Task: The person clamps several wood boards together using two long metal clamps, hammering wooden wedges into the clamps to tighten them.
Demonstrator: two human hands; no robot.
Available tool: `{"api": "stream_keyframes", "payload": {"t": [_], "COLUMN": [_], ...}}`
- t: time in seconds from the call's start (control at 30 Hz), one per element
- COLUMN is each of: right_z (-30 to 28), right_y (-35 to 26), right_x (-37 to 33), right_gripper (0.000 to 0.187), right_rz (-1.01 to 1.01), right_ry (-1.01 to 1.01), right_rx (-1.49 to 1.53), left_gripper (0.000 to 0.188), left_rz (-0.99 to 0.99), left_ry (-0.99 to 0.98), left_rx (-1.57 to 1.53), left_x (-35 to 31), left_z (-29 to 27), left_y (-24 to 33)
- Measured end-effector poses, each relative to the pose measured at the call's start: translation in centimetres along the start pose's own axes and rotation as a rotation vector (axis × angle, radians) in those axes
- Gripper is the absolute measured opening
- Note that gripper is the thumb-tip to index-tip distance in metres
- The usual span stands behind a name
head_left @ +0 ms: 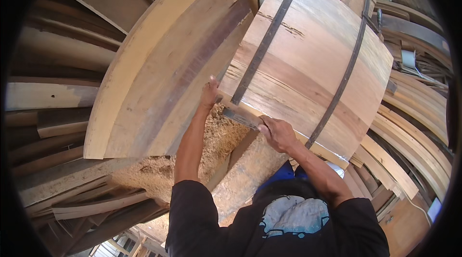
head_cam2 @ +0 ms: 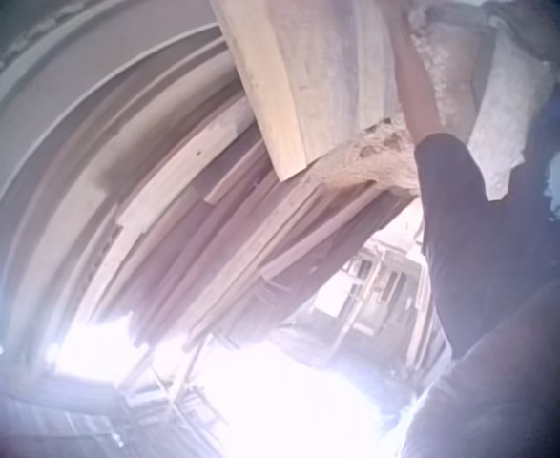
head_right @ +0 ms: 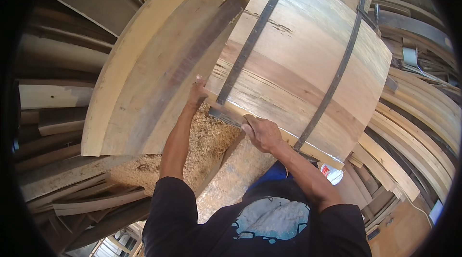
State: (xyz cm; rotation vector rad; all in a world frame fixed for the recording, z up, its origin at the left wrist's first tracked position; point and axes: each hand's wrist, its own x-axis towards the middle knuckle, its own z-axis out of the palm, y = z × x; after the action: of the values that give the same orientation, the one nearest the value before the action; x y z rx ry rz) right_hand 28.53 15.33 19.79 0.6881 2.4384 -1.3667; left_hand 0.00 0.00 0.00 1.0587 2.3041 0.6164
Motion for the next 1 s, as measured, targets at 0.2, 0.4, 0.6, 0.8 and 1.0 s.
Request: {"api": "stream_keyframes", "payload": {"t": [0.2,0.4,0.6,0.8,1.0], "right_z": [-0.3,-1.7,-2.8,-6.6,-8.5], "right_y": [0.6,0.1,2.4,5.4,8.9], "right_x": [0.7,-0.3,-2.9,-5.9,-4.6], "right_gripper": [0.027,0.03,0.037,0.038,0.055], "right_rz": [-0.007,-0.076,-0.088,0.161,0.213], "right_ry": [0.106,0.096,0.104,0.447,0.604], "right_rx": [-0.059,0.052,0.138,0.172,-0.014], "left_gripper": [0.071,0.07,0.071,0.057,0.052], "left_rz": [-0.098,-0.303,-0.169,-0.249,-0.256], "left_ry": [0.193,0.072,0.114,-0.144,-0.196], "left_rx": [-0.26,-0.397,-0.359,-0.985,-0.645], "left_x": [0.9,1.4,0.8,0.1,0.0], "left_z": [0.7,-0.9,-0.4,-0.8,-2.8], "left_y": [1.1,4.5,3.3,5.2,5.6]}}
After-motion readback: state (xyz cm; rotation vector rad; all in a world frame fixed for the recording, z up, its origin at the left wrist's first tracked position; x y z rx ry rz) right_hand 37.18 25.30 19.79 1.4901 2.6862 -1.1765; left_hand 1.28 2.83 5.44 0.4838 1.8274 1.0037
